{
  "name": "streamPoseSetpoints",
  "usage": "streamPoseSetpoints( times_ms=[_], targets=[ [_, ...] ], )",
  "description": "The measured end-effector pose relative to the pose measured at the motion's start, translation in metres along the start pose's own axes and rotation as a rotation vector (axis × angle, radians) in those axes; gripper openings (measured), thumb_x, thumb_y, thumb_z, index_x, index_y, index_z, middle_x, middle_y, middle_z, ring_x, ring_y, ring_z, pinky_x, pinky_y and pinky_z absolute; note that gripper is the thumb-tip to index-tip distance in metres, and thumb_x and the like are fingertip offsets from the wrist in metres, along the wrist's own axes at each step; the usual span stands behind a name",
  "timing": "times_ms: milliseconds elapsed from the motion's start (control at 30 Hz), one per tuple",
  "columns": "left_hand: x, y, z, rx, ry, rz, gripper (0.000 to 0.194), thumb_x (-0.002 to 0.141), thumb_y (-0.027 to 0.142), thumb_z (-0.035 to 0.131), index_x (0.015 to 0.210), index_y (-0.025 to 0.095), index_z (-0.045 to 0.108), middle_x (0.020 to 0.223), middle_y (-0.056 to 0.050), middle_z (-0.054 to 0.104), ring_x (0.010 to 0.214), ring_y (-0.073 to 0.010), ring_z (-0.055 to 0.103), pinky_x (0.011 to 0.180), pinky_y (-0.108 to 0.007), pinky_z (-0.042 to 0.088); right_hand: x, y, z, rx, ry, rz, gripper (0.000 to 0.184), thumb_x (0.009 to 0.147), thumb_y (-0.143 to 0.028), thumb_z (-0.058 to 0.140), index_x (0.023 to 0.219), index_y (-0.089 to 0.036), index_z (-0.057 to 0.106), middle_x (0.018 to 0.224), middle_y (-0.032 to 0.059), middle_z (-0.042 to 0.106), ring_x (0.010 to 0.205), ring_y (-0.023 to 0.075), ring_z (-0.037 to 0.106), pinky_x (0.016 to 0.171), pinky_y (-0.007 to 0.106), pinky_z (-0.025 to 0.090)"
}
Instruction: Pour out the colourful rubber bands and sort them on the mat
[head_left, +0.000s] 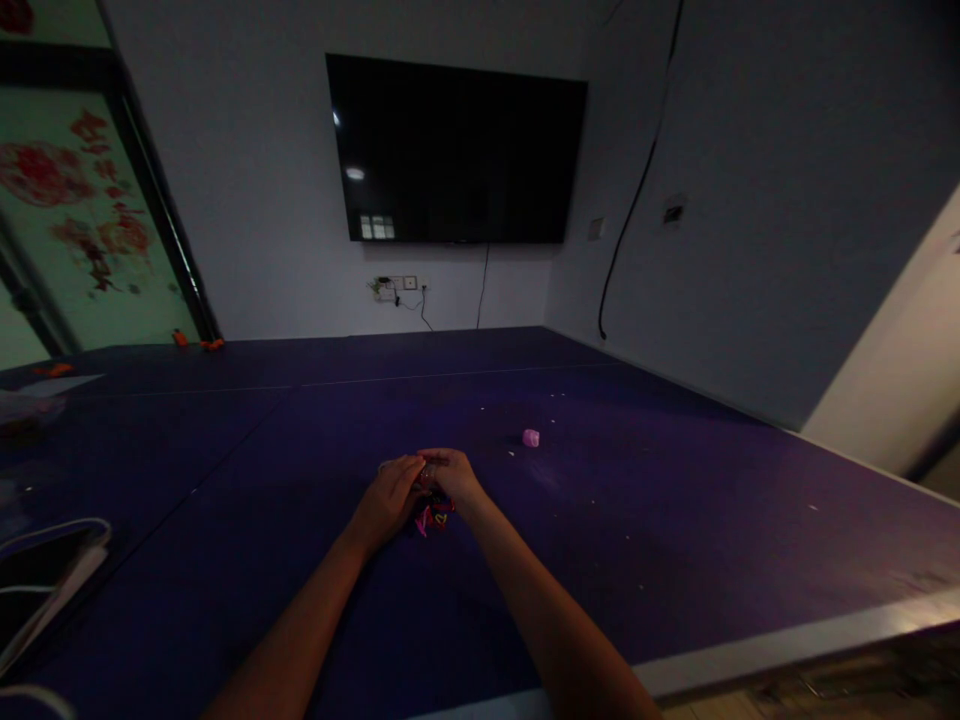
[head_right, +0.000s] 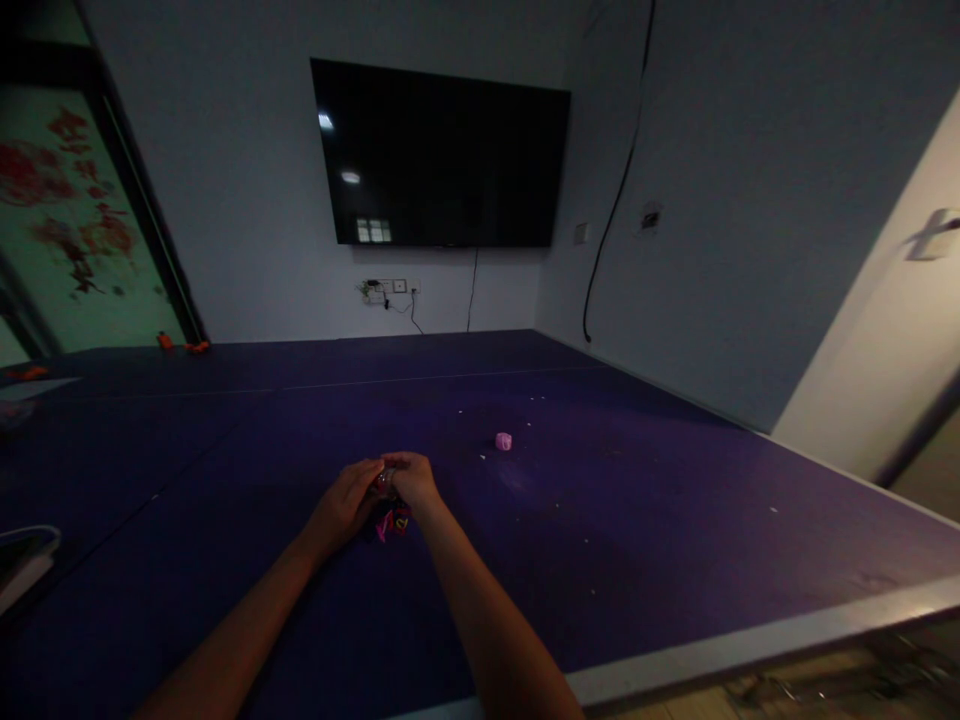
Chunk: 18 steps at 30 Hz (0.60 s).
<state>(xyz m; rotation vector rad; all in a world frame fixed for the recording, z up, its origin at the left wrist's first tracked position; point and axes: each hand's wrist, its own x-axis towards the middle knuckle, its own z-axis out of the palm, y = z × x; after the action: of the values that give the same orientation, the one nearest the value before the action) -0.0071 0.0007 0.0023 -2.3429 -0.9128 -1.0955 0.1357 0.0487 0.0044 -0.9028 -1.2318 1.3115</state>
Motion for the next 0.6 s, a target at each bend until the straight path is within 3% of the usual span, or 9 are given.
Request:
streamPoseSetpoints(
  times_ms=[100,200,333,600],
  targets=[
    [0.000,0.003,0.001,0.027,0.008,0.082,0.033,0.095,0.022,0.039,0.127,0.014,0.046,0.115,-0.016,0.062,0.112,-0.0267,0.056,0.089,-0.045,0.050,0.002,0.003,-0.007,-0.040,0.021,-0.004,0.017,0.050,-0.016,0.068,0.067,-0.016,0.068,0.066,0.0023,0.069,0.061,0.0182,0.064,0.061,0.030,0.052],
    [-0.001,0.006,0.002,0.020,-0.014,0.075,0.033,0.095,0.021,0.038,0.125,0.014,0.048,0.114,-0.016,0.062,0.112,-0.0266,0.056,0.089,-0.045,0.049,0.001,0.002,-0.011,-0.058,0.010,-0.019,0.017,0.047,-0.014,0.069,0.064,-0.017,0.068,0.065,0.0011,0.069,0.065,0.0185,0.064,0.066,0.030,0.052],
    [0.000,0.006,0.002,-0.010,0.003,-0.044,0.033,0.095,0.026,0.039,0.125,0.016,0.048,0.115,-0.015,0.061,0.110,-0.0258,0.057,0.090,-0.044,0.049,-0.002,-0.009,-0.008,-0.008,-0.039,-0.011,0.024,0.049,-0.018,0.070,0.073,-0.016,0.069,0.068,0.0017,0.070,0.063,0.0173,0.064,0.063,0.029,0.052],
    [-0.003,-0.007,0.003,-0.036,0.087,-0.263,0.034,0.093,0.032,0.043,0.124,0.019,0.046,0.114,-0.013,0.060,0.104,-0.0259,0.059,0.086,-0.043,0.051,-0.009,-0.029,-0.006,0.141,-0.070,-0.023,0.043,0.054,-0.024,0.074,0.096,-0.018,0.067,0.105,0.0084,0.068,0.080,0.0189,0.067,0.070,0.029,0.051]
  ],
)
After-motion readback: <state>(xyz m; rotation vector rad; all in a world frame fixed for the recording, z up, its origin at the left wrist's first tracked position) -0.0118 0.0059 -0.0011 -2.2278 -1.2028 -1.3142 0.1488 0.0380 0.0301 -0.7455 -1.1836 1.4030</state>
